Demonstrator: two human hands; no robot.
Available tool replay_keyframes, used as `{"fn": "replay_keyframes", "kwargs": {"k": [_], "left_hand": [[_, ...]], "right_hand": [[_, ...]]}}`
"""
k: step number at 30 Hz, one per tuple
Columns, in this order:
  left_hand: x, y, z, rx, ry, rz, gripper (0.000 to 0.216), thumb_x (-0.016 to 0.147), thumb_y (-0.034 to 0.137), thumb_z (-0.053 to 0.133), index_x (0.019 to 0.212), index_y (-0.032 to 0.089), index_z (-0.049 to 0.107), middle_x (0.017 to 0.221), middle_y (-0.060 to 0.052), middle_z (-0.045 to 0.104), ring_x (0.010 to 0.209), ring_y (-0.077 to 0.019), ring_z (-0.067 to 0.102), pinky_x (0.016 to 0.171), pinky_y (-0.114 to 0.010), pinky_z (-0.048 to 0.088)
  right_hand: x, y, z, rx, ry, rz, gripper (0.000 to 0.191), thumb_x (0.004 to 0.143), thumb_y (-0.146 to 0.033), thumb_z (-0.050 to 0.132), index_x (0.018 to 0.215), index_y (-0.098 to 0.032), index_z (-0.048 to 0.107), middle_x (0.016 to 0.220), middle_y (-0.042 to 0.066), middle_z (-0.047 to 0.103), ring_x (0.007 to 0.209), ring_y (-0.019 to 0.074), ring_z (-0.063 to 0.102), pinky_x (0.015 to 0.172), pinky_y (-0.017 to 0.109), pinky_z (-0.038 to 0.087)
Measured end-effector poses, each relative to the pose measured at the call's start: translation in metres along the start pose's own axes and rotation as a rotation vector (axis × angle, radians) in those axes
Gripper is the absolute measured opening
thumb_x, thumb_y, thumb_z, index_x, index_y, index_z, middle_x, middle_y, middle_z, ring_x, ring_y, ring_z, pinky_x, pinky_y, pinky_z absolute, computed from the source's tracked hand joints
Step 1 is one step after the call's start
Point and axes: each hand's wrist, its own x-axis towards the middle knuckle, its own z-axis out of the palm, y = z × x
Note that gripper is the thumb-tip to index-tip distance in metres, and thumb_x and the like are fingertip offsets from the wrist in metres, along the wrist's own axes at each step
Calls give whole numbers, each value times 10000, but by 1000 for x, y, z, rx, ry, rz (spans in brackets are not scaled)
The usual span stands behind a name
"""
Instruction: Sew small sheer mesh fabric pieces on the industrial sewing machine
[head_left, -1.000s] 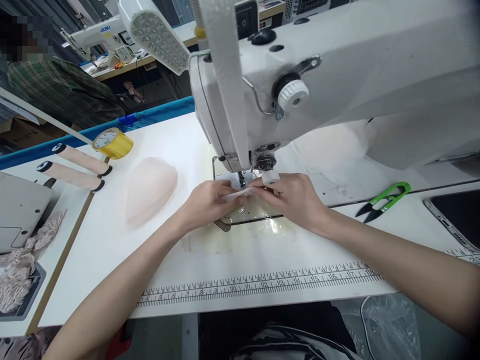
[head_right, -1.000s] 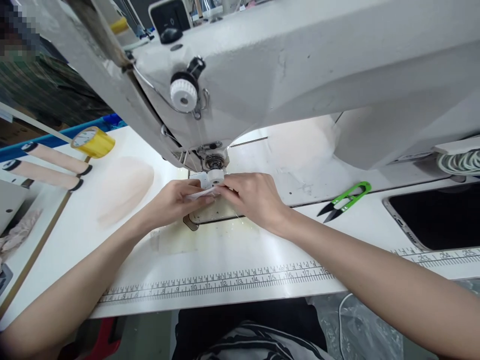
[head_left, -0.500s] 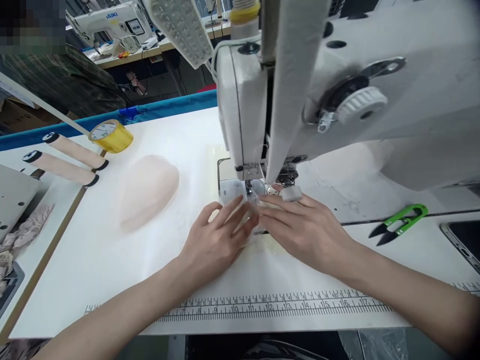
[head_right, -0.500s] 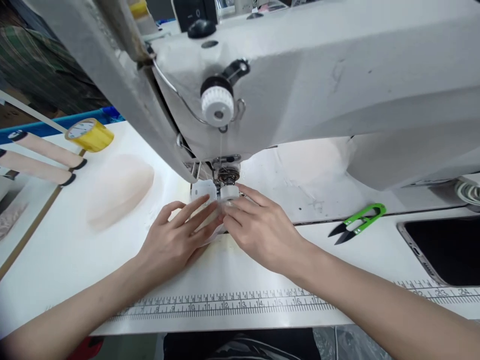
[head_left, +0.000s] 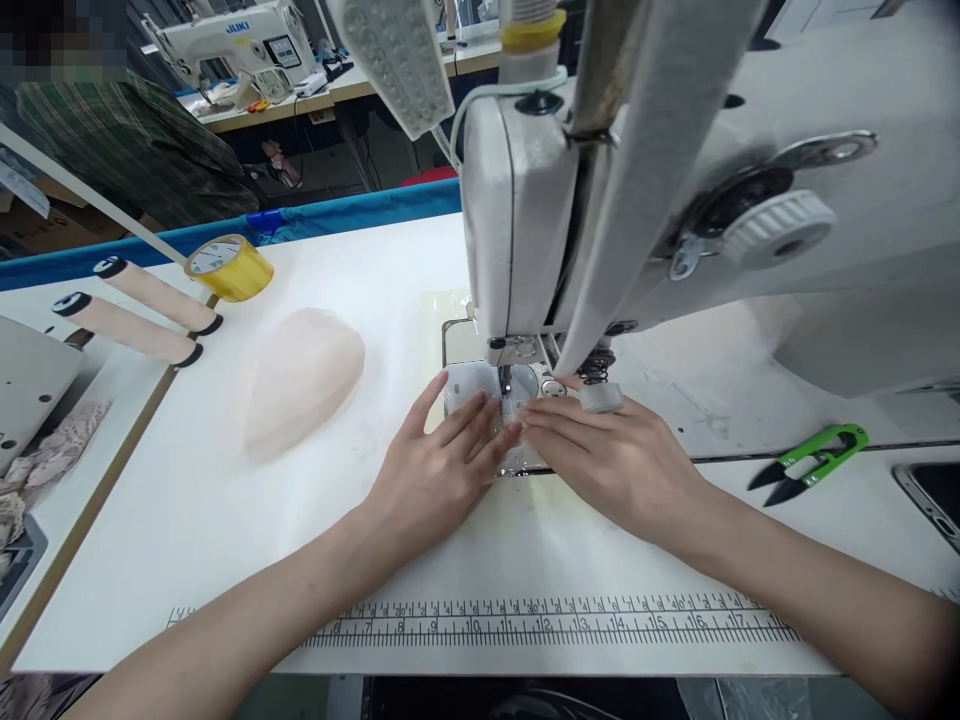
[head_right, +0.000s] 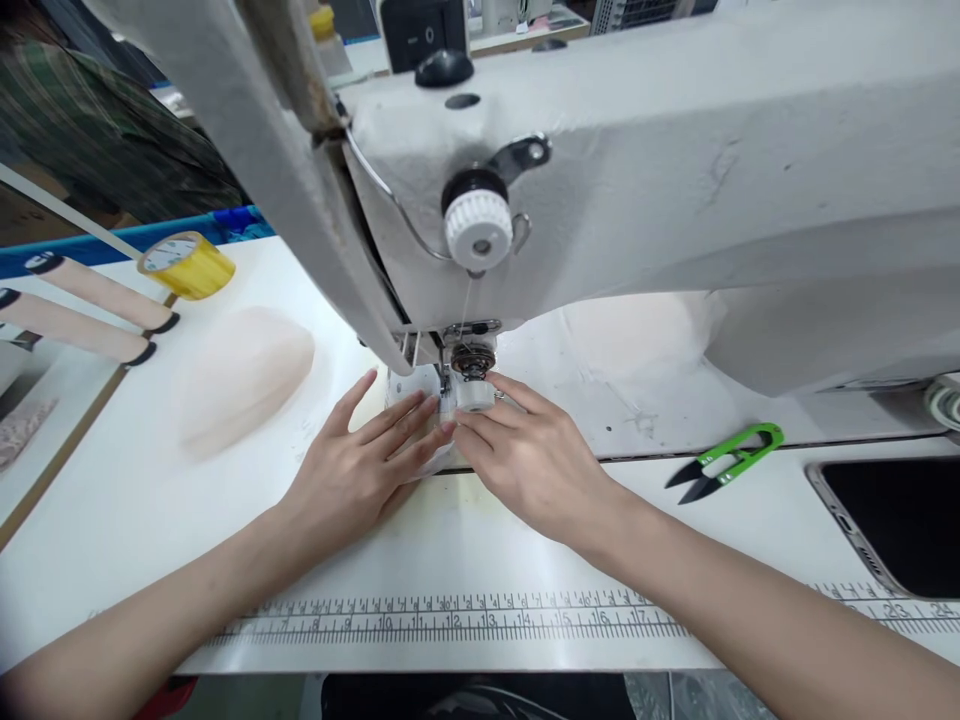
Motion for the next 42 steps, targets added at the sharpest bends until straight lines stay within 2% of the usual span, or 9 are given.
{"fn": "replay_keyframes", "kwargs": {"k": [4,9,12,17,29,35,42], "left_hand": [[3,-9,5,-6,2,-10,353,971,192,460,1306,144,561,1253,-131,633,1227,-264,561,1158,-605,232],[7,-17,9,-11,-5,-47,345,960,205,502,1300,188,564,1280,-108,620,1210,-253,574,1161,-618,219],[7,-15,8,-2,21,-51,312,953,205,519,1254,181,598,1285,-109,616,1204,-260,577,1143,-613,253],[1,-5,3,-4,57,-31,295,966,180,490,1237,152,605,1237,-86,650,1169,-224,602,1129,-526,313],[1,-7,4,-47,68,-27,287,958,161,492,1212,119,619,1192,-97,675,1136,-215,626,1164,-508,264],[3,-8,6,-35,81,-26,287,953,148,500,1212,120,618,1178,-105,680,1121,-221,635,1156,-520,273],[6,-10,7,-34,101,-32,279,943,127,499,1190,120,629,1170,-109,683,1115,-219,638,1136,-513,303]], "right_hand": [[4,6,6,-23,31,18,281,874,36,472,827,-140,687,932,32,744,831,151,681,1008,366,472],[6,10,13,-22,17,48,237,888,-14,504,930,-128,708,948,64,740,878,184,670,995,385,479],[5,9,14,-41,23,52,196,914,-73,529,943,-124,716,909,68,742,878,195,668,1016,400,456],[1,6,14,-72,-17,60,217,974,-199,511,1002,-120,711,920,64,743,890,207,669,1069,415,390],[0,5,11,-104,-40,65,254,995,-245,479,1052,-140,703,978,42,741,906,201,664,1076,400,360],[0,5,12,-110,-30,75,276,1001,-243,460,994,-154,721,945,32,745,897,204,659,1101,394,316],[3,5,12,-125,-14,80,300,989,-249,483,849,-180,739,905,44,747,848,203,652,1084,402,323]]}}
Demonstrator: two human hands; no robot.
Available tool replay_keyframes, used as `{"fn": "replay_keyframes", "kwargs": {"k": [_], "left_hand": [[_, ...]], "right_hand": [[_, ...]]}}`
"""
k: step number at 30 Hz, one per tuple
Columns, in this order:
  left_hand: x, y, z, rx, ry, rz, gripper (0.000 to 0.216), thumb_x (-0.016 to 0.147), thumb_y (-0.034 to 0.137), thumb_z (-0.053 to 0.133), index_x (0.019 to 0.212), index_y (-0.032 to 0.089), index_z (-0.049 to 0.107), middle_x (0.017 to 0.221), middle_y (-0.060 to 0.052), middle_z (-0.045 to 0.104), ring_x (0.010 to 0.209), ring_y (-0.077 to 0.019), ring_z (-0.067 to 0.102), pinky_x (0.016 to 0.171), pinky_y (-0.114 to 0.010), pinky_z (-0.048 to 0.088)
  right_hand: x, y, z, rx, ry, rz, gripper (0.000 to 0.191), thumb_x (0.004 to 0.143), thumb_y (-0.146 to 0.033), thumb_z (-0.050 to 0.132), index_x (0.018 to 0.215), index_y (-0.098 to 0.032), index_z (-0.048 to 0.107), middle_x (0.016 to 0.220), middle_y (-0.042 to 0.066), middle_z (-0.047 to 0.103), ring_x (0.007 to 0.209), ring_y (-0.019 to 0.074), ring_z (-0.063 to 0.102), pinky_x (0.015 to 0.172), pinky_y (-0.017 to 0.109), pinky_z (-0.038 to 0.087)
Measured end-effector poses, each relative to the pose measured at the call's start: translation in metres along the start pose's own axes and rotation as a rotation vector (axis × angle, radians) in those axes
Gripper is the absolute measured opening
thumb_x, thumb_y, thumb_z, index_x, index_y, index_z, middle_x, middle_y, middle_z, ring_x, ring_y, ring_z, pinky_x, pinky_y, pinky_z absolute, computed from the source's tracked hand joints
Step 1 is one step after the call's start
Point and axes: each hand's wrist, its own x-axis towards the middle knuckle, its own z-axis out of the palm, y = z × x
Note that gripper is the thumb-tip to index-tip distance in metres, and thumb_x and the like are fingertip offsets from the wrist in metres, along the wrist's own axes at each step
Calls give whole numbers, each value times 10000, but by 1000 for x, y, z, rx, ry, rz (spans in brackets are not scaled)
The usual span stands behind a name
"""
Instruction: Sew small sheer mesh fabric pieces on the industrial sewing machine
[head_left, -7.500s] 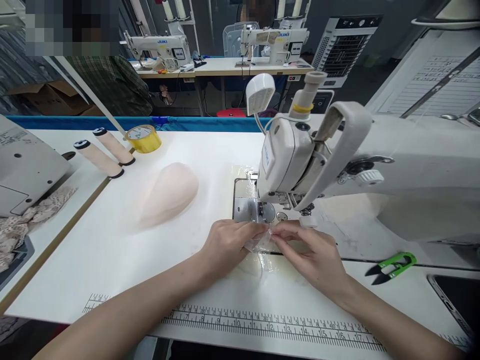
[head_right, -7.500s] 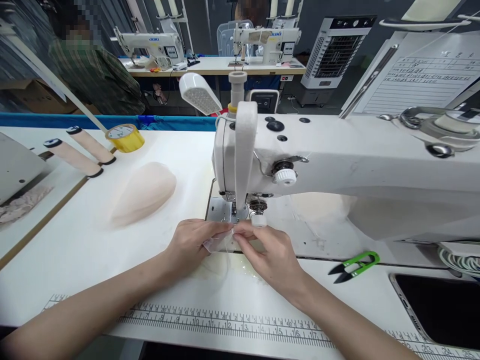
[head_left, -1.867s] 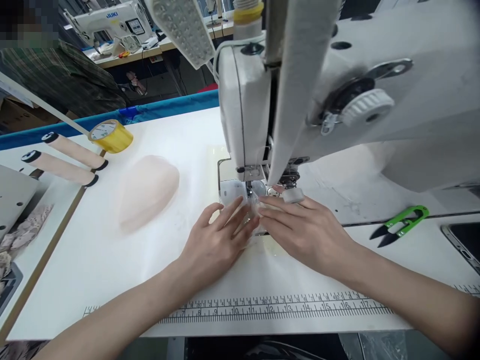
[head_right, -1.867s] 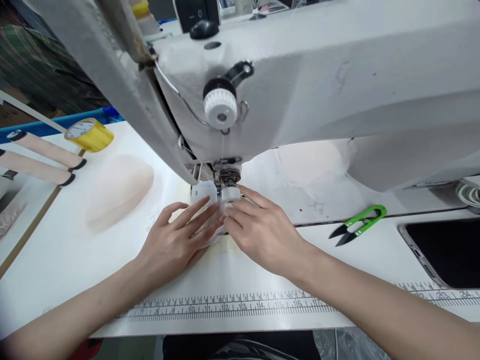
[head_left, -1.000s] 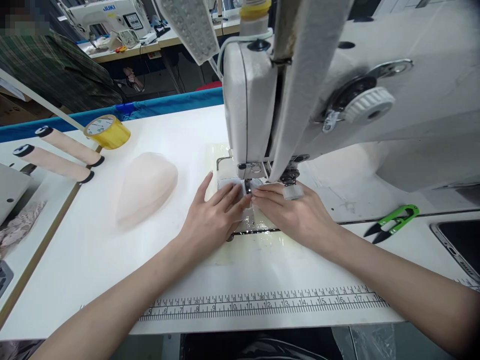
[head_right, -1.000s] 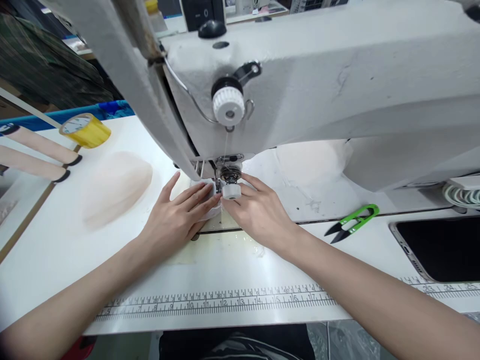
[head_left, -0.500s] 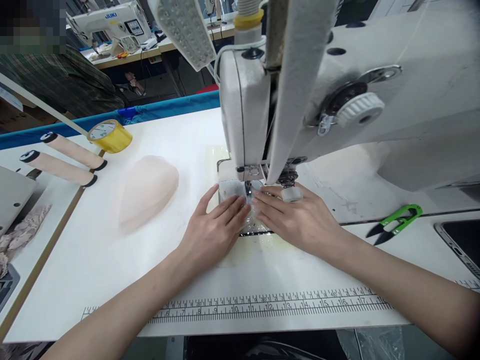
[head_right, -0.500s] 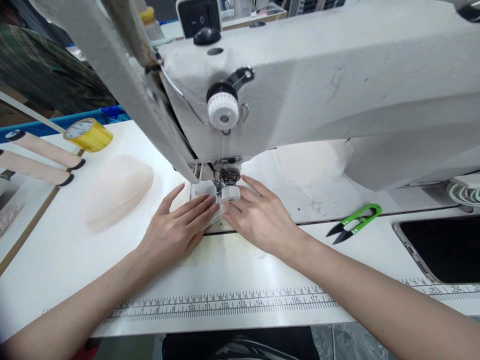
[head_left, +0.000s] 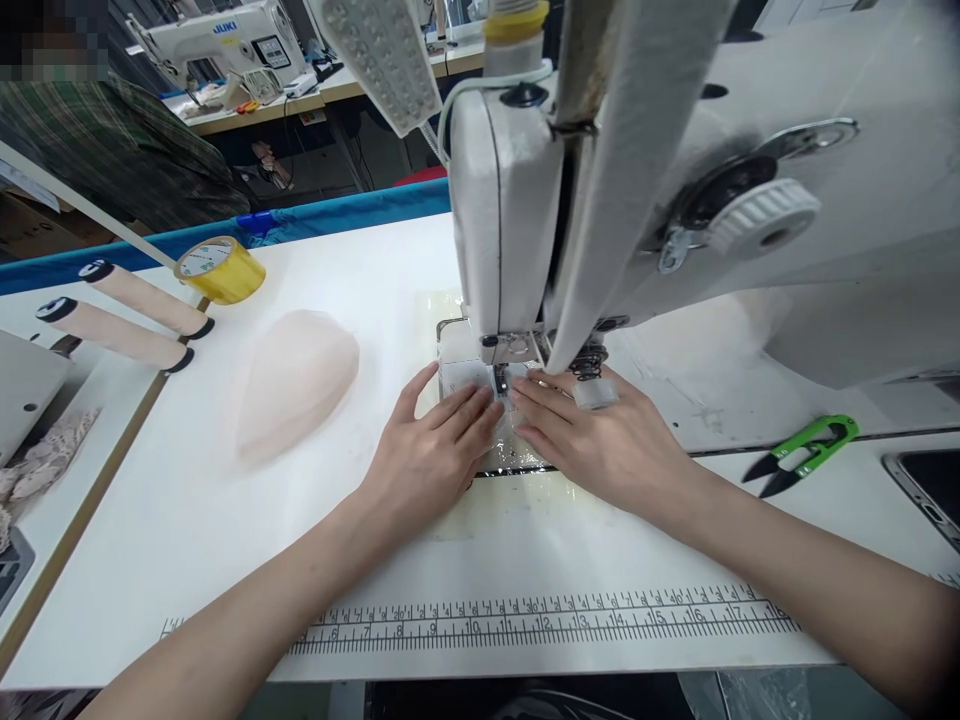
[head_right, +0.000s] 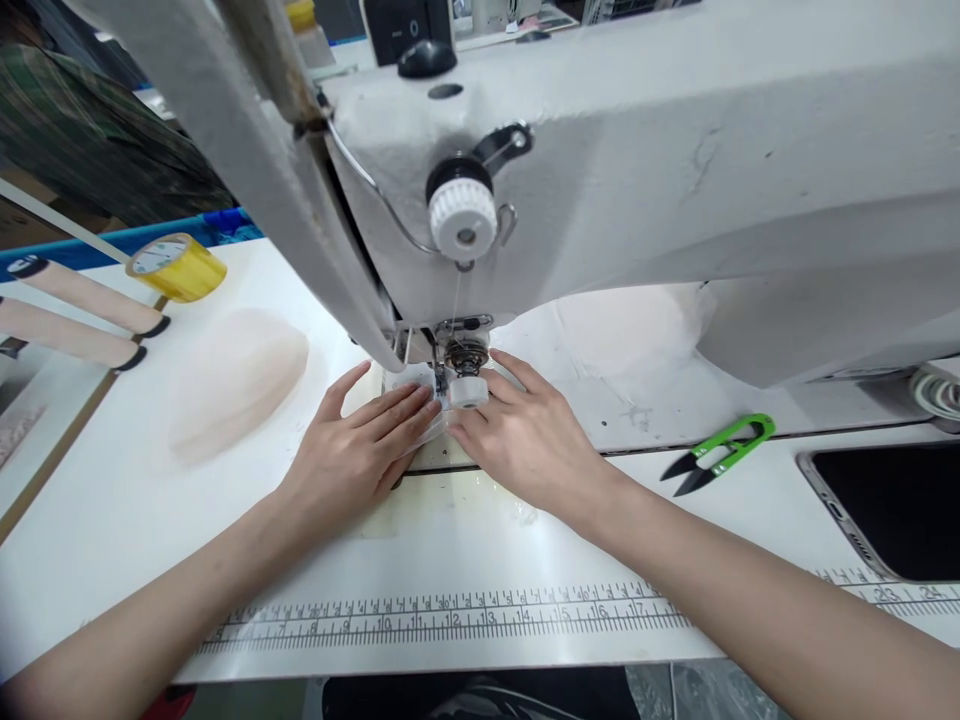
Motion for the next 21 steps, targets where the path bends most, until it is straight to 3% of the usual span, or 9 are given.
{"fn": "replay_keyframes", "kwargs": {"k": [12,18,21], "left_hand": [[3,-3,2,-42,-32,-38,315,943,133,477,1226,137,617,1199,-109,669,1130,-236,629,1134,-547,296],[2,-2,2,-30,-31,-36,300,951,138,474,1209,135,626,1195,-108,671,1135,-230,626,1138,-529,288],[2,-2,1,-46,-34,-40,303,968,261,498,1205,120,622,1203,-113,666,1144,-231,619,1140,-512,285]], "right_hand": [[2,1,1,-2,-75,13,259,973,-276,519,871,-200,745,981,55,736,987,226,624,1028,427,401],[2,0,0,-39,-63,15,266,978,-293,512,889,-197,744,924,50,743,910,214,626,1040,421,384],[2,0,0,-62,-40,-5,310,989,-286,486,836,-188,737,906,42,743,851,204,620,1070,427,346]]}}
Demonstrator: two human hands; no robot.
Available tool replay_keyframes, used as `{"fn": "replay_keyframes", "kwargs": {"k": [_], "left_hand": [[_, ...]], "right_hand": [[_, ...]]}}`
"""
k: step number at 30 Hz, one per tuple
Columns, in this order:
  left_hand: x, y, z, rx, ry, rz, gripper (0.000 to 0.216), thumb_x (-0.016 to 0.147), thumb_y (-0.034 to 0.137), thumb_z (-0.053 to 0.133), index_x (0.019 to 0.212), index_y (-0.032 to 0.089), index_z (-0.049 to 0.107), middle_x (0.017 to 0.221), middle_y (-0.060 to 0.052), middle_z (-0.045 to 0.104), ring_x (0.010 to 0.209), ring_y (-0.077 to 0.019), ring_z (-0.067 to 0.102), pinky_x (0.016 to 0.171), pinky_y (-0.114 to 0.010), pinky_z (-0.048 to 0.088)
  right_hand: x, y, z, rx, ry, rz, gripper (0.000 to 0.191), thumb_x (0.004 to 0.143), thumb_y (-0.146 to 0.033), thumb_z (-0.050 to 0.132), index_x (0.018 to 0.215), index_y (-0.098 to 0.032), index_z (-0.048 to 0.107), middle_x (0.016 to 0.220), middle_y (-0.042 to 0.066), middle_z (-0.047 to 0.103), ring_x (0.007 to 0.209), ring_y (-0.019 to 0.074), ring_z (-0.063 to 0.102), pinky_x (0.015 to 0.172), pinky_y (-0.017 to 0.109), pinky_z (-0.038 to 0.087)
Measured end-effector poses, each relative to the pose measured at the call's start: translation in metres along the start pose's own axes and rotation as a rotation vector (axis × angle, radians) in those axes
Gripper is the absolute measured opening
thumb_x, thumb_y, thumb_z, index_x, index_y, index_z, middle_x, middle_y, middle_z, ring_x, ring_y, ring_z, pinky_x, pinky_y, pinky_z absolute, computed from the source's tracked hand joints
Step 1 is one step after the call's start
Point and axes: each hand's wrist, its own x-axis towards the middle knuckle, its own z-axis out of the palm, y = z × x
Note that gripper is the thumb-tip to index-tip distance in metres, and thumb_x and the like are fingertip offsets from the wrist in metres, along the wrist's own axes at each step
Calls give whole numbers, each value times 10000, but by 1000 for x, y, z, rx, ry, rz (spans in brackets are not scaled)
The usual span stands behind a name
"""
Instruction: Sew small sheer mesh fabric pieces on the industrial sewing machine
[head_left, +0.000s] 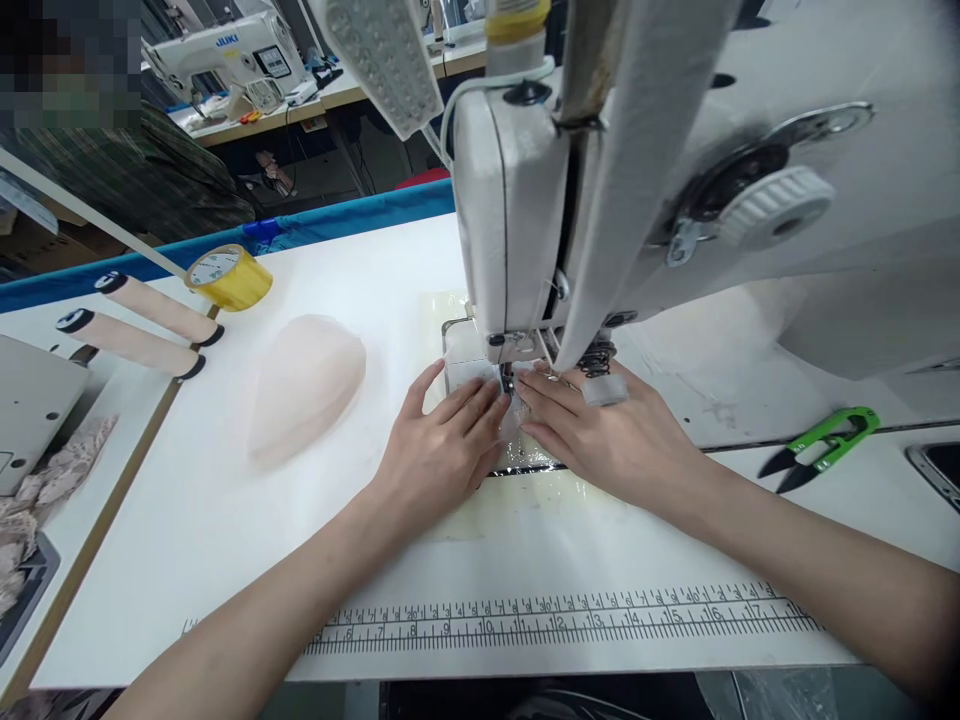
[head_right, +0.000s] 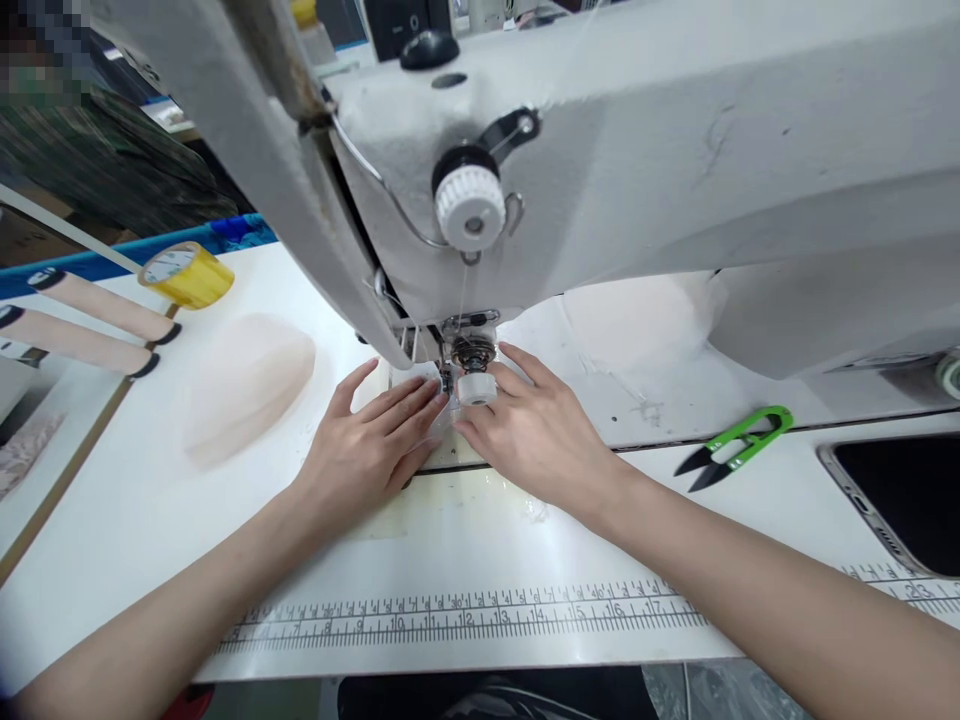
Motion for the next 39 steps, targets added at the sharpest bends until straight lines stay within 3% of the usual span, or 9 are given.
{"fn": "replay_keyframes", "kwargs": {"k": [7,12,14,17,19,21,26,31,39], "left_hand": [[-3,-4,-9,10,-78,-107,611,948,581,425,1299,96,546,1321,-140,584,1211,-297,547,1071,-496,339],[-3,3,-23,131,52,-109,302,959,409,518,1015,154,671,663,-3,658,562,-158,584,729,-383,414],[-1,2,-23,150,114,-69,139,930,243,570,991,163,666,721,-7,687,654,-164,630,744,-365,419],[2,-5,-16,140,49,27,247,912,104,530,1132,165,622,1198,-71,668,1105,-238,616,962,-412,400],[3,-10,-11,120,-14,74,314,922,41,458,1172,170,596,1281,-57,626,1233,-239,544,1072,-447,333],[3,-14,-8,115,-29,85,323,932,17,414,1145,174,599,1242,-45,650,1244,-225,540,1103,-459,310],[2,-16,-8,106,-33,74,266,935,37,420,1069,162,613,1296,-62,616,1235,-217,551,1102,-454,336],[3,-17,-11,43,-39,76,249,917,75,486,1065,211,632,1269,-22,637,1239,-236,547,1125,-502,315],[2,-17,-4,-70,-101,87,356,933,44,409,1248,113,559,1203,-115,646,1189,-195,577,1114,-417,381]], "right_hand": [[0,1,-5,-12,12,3,279,967,-188,490,803,-177,716,892,60,739,976,219,617,996,396,405],[0,-2,-16,20,186,5,233,857,-27,549,884,-188,714,921,-3,741,814,174,634,762,332,478],[0,-7,-18,114,194,-35,236,876,-37,537,961,-173,710,1006,12,733,856,166,644,786,319,488],[0,-16,-17,276,141,-94,278,910,-45,467,1031,-137,699,1080,69,712,1012,181,636,892,314,494],[-1,-19,-16,296,119,-63,295,905,-25,436,936,-131,710,973,83,726,957,186,652,854,312,515],[-1,-21,-16,281,121,-21,305,902,-13,429,858,-137,704,893,74,724,880,182,660,782,300,529],[-3,-24,-18,294,26,-24,284,928,-84,429,1063,-103,679,1099,102,685,1011,218,624,855,334,529],[-2,-17,-19,216,19,68,269,969,-242,492,814,-140,687,826,79,687,753,193,629,602,302,486],[-3,-15,-9,146,-63,99,241,977,-235,461,936,-137,677,1024,109,686,866,217,630,554,296,461]]}}
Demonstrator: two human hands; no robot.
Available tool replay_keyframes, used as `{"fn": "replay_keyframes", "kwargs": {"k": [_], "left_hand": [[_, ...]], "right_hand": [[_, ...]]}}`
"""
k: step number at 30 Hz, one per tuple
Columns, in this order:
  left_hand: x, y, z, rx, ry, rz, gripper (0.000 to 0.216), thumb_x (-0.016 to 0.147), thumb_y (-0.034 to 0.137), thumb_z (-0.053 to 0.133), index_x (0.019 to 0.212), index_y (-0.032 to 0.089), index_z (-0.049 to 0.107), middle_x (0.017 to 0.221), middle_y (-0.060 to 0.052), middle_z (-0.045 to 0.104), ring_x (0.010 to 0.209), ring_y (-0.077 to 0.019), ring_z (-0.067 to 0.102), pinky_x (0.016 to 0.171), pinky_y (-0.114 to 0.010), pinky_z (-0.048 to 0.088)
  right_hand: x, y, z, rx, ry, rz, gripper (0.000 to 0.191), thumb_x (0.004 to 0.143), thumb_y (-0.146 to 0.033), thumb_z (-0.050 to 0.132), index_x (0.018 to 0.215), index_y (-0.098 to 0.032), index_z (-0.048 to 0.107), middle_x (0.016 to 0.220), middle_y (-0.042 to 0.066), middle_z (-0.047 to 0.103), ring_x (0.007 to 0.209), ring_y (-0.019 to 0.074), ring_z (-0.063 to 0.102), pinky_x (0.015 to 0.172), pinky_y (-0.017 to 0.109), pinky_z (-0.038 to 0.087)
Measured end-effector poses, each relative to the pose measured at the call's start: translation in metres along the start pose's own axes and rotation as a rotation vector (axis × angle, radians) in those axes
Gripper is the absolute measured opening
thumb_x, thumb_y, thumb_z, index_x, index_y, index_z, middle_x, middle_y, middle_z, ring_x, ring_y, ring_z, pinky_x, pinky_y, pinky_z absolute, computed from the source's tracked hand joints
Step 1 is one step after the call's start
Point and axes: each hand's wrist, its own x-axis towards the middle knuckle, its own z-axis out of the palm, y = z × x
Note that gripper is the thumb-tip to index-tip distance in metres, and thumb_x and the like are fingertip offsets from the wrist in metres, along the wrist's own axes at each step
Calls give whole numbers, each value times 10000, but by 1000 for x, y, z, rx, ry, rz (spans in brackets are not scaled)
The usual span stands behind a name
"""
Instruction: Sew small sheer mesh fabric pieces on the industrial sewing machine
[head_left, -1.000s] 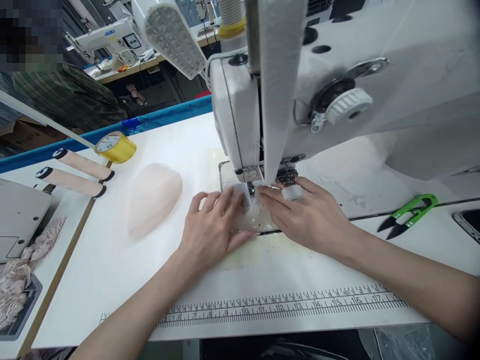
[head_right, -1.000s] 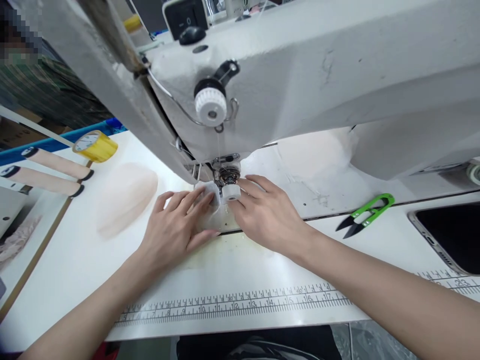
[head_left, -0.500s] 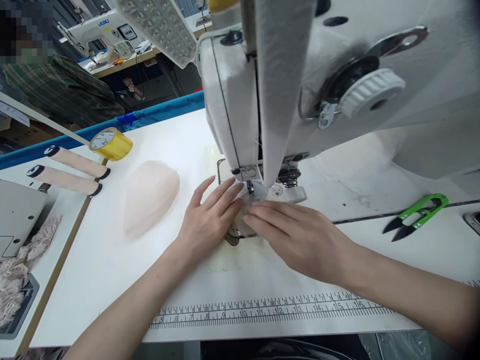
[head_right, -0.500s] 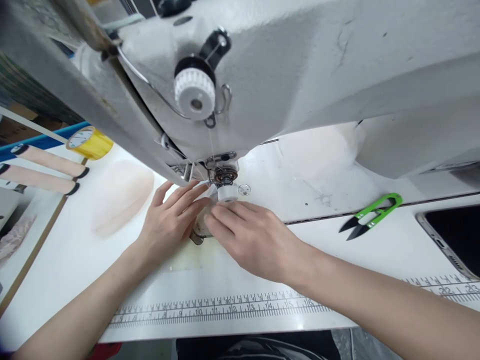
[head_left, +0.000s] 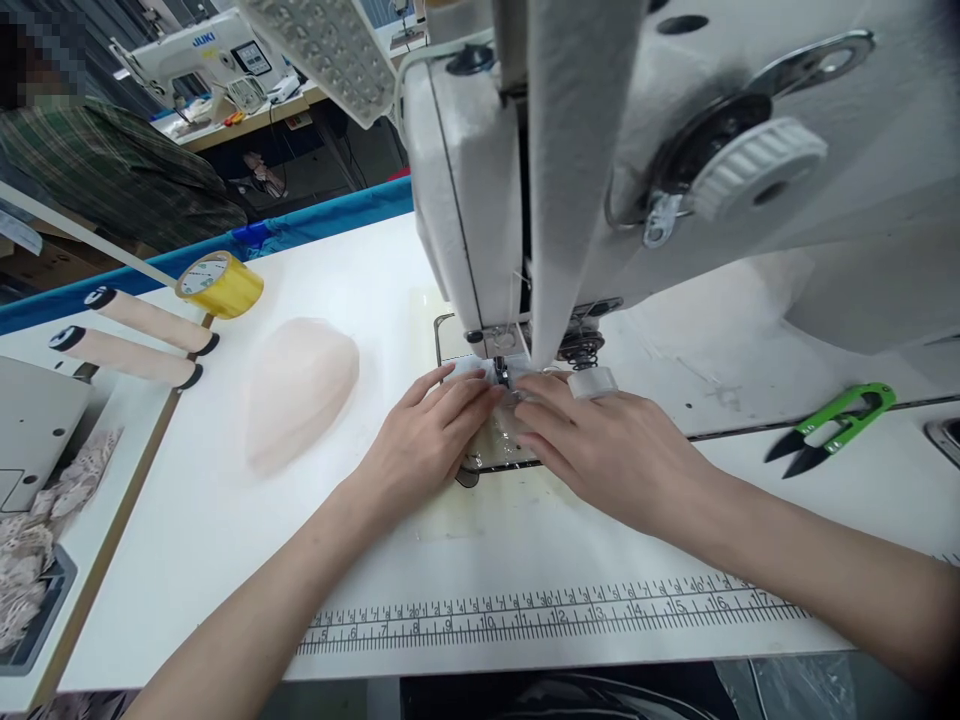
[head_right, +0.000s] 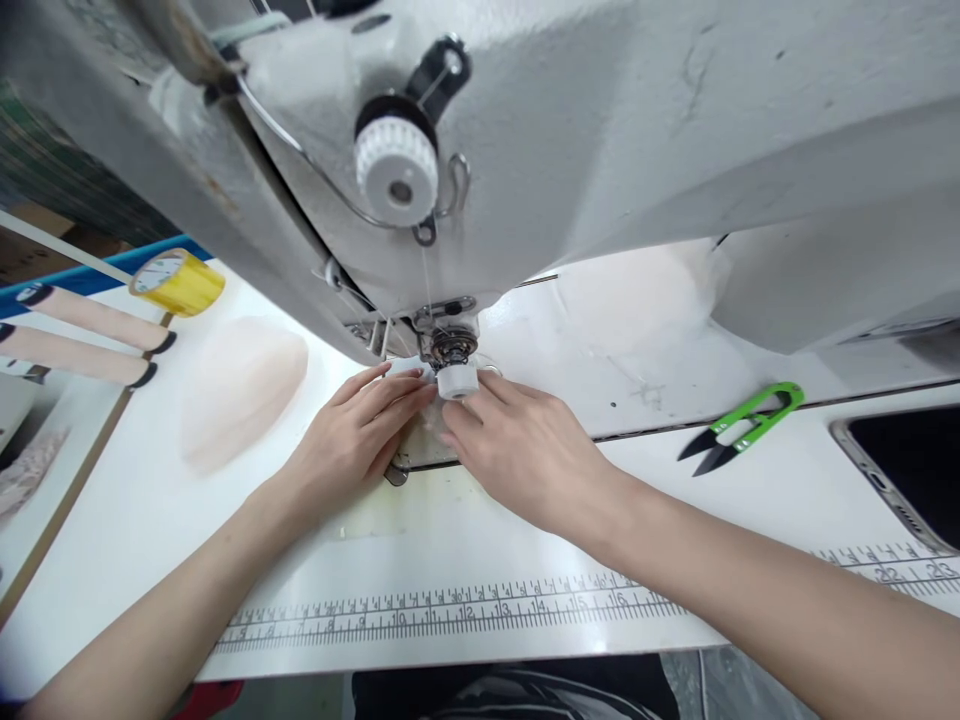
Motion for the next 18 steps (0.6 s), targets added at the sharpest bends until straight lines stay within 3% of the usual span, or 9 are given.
{"fn": "replay_keyframes", "kwargs": {"k": [4,7,12,18], "left_hand": [[1,5,0,42,26,-20,343,934,59,422,1199,150,619,1133,-99,668,1092,-220,621,1117,-505,347],[0,9,-2,90,19,-42,337,932,93,453,1201,188,632,1231,-74,645,1227,-277,538,1112,-544,334],[-1,17,-5,193,-27,-37,355,945,140,461,1276,181,584,1285,-84,620,1282,-305,500,1104,-584,331],[2,23,-7,252,-17,-57,304,950,172,499,1224,182,629,1239,-104,647,1220,-306,560,1078,-591,362]], "right_hand": [[1,5,3,11,-3,49,226,970,-184,444,982,-118,660,1082,108,694,988,224,633,645,294,519],[2,9,4,-18,-2,61,245,979,-209,452,1022,-112,672,1039,127,708,1065,241,623,755,315,541],[3,12,6,-42,8,19,246,980,-238,492,1022,-137,713,1088,104,707,1081,225,629,933,347,503],[4,13,8,-43,-10,19,260,979,-251,502,1026,-124,723,1134,115,691,1108,225,621,990,357,481]]}}
